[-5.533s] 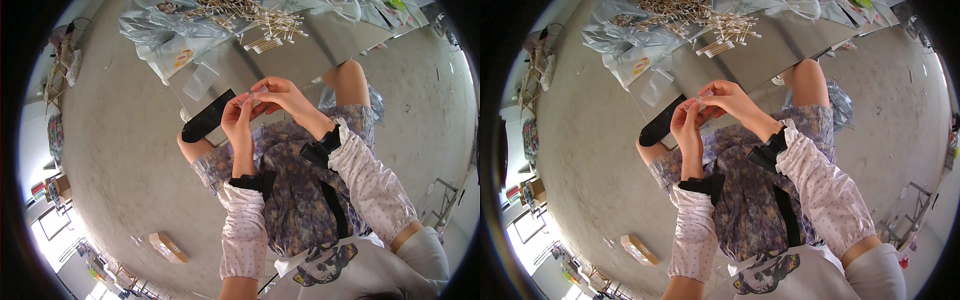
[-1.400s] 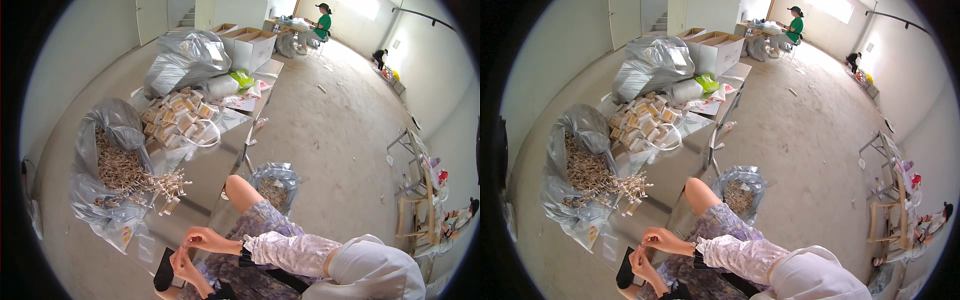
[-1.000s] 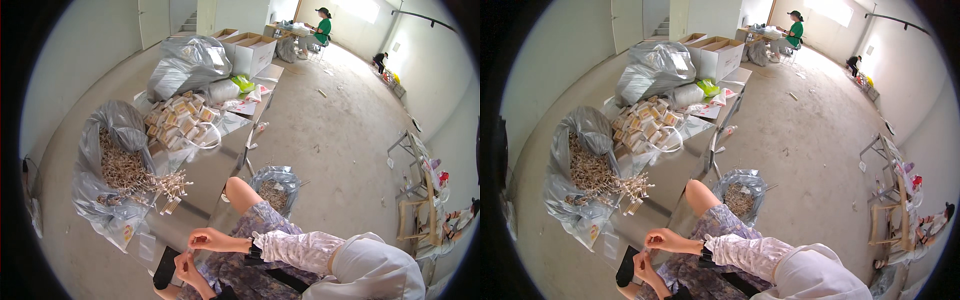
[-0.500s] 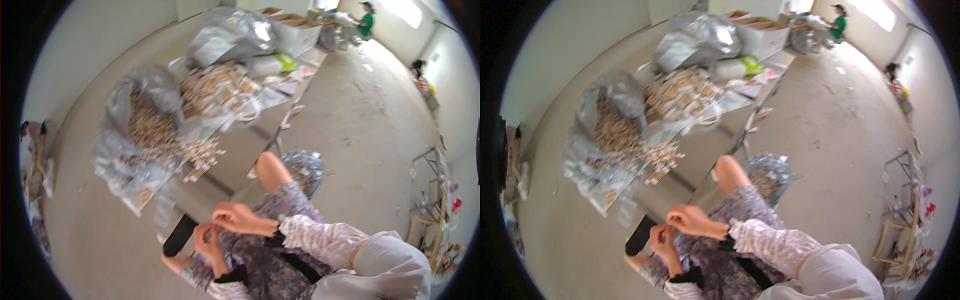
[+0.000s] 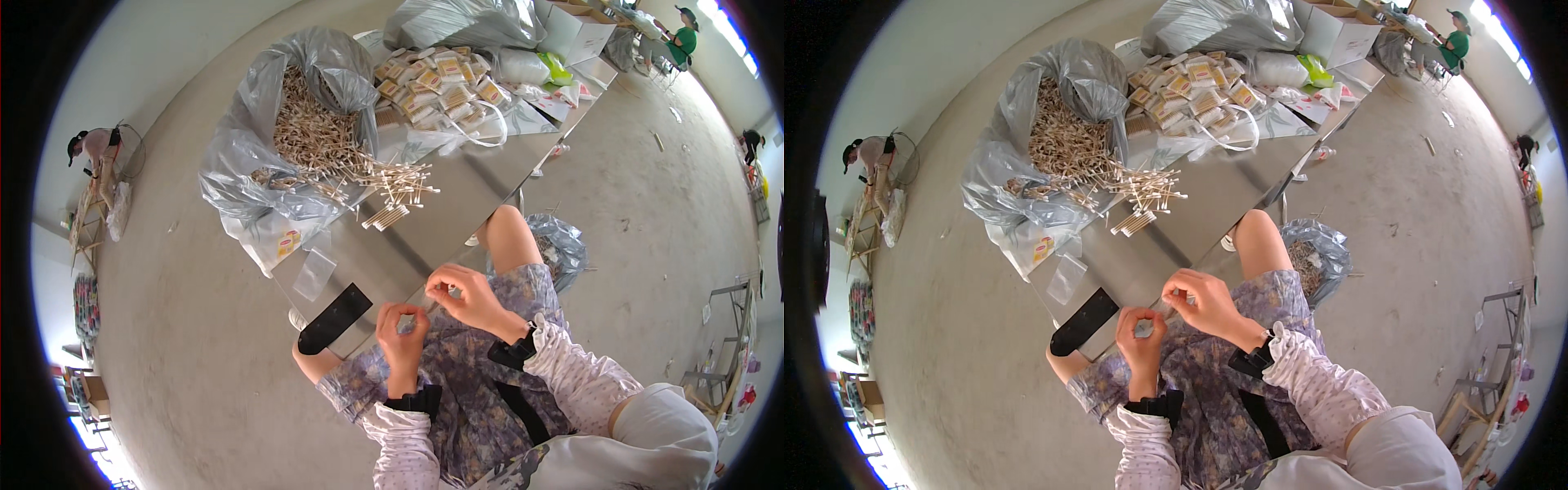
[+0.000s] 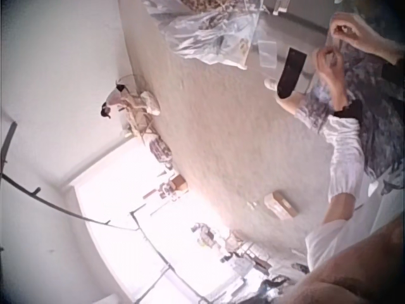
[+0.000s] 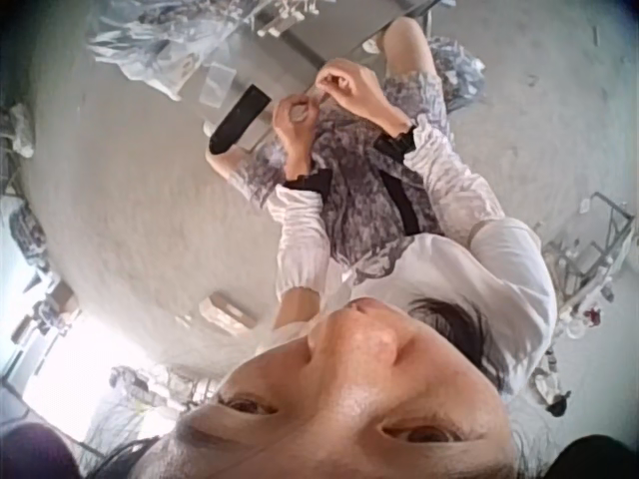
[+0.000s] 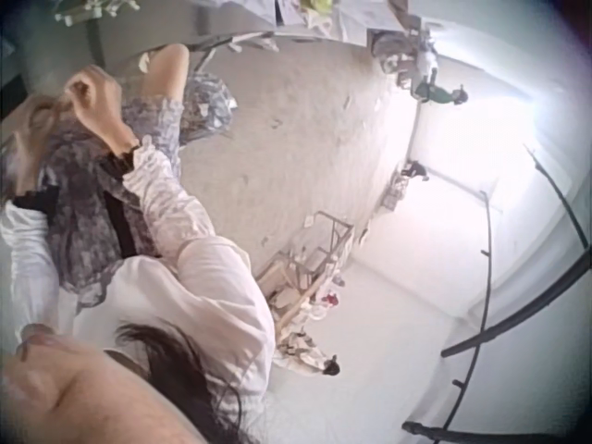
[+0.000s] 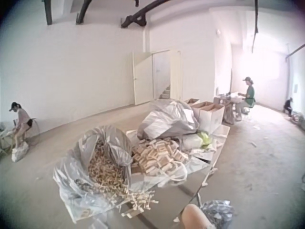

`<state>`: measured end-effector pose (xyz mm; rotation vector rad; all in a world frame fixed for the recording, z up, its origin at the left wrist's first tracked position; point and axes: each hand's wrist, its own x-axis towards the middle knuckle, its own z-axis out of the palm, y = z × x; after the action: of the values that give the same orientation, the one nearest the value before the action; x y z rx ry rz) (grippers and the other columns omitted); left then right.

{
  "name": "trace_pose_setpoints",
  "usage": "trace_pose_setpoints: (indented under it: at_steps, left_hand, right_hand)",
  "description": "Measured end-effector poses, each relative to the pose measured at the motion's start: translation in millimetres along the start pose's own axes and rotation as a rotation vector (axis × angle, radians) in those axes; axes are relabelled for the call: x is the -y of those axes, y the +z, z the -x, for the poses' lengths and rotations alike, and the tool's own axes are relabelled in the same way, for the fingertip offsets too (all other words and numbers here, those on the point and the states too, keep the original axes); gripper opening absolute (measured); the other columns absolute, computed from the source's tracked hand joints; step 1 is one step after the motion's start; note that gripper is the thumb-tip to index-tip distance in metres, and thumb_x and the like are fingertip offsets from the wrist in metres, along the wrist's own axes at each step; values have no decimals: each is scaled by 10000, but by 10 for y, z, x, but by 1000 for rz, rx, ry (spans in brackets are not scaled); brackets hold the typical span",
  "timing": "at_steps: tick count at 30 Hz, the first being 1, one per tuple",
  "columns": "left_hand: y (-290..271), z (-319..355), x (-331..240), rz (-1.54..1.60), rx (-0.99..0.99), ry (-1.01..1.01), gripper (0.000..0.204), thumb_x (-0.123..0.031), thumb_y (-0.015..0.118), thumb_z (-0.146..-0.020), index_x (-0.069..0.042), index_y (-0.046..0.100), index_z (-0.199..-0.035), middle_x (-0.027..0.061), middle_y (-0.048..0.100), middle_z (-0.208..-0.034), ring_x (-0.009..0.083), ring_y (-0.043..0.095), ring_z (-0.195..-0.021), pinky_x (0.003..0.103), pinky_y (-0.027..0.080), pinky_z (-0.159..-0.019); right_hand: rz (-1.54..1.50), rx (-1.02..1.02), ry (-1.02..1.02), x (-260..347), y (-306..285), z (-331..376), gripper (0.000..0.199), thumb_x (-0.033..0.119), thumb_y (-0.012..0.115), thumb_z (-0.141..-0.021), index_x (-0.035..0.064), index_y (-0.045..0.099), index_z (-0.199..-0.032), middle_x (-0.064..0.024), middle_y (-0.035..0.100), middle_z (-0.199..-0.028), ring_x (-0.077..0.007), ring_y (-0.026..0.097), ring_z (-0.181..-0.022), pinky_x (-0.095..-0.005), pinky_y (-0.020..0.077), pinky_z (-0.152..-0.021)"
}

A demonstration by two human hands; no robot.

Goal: Packing cotton swabs into small plastic bags at a workstation.

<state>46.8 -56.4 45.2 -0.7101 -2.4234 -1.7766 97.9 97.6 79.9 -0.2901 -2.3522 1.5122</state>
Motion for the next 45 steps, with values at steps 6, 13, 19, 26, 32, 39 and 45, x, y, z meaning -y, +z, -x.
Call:
trace_pose_setpoints:
  at_steps: [6,13,19,26,32,39,45]
  left_hand:
    - [45,18,7,-3,23,21,143,53,711,-699,-16,606,-767,82,601,-783,235,601,-735,316,476,-696]
    - [42,27,-11,0,34,25,157,41,724,-696,-22,603,-774,86,593,-771,259,599,-727,343,472,-672]
    - [25,37,-15,13,54,-15,152,57,700,-713,-7,582,-786,92,582,-791,230,590,-743,314,474,-708]
    - [-33,54,37,247,-92,-144,101,13,719,-815,2,637,-874,60,629,-903,170,598,-822,287,487,-777]
    - [-52,102,123,447,-41,-284,75,12,688,-885,27,675,-958,54,645,-983,126,602,-886,250,485,-811]
    - [-116,128,261,407,4,-263,79,-32,715,-876,26,688,-922,43,664,-911,122,598,-823,248,476,-757]
    - [-49,134,308,410,63,-367,119,-74,673,-920,28,678,-981,34,674,-903,116,603,-800,238,470,-756]
  right_hand:
    - [-6,-43,10,-62,-135,-6,58,68,690,-861,35,652,-891,-64,653,-862,-178,649,-704,-301,504,-640]
    - [7,-72,62,-37,-145,-12,61,79,693,-873,34,652,-883,-58,647,-855,-160,637,-688,-293,489,-620]
    - [24,-84,49,-27,-150,-24,63,82,684,-881,28,652,-885,-65,641,-850,-161,608,-678,-294,474,-618]
    - [-217,-31,182,-56,-9,-3,111,122,670,-922,15,639,-918,-14,614,-812,-87,559,-690,-262,448,-619]
    - [-459,41,323,-142,96,43,115,130,653,-947,18,635,-965,16,586,-794,-53,532,-685,-227,432,-610]
    - [-138,163,194,-51,39,62,142,116,710,-893,-18,682,-933,-41,593,-801,-99,544,-657,-259,447,-612]
    - [-120,247,220,-169,-79,-89,163,122,719,-875,-32,695,-920,-73,666,-828,-113,634,-704,-265,483,-625]
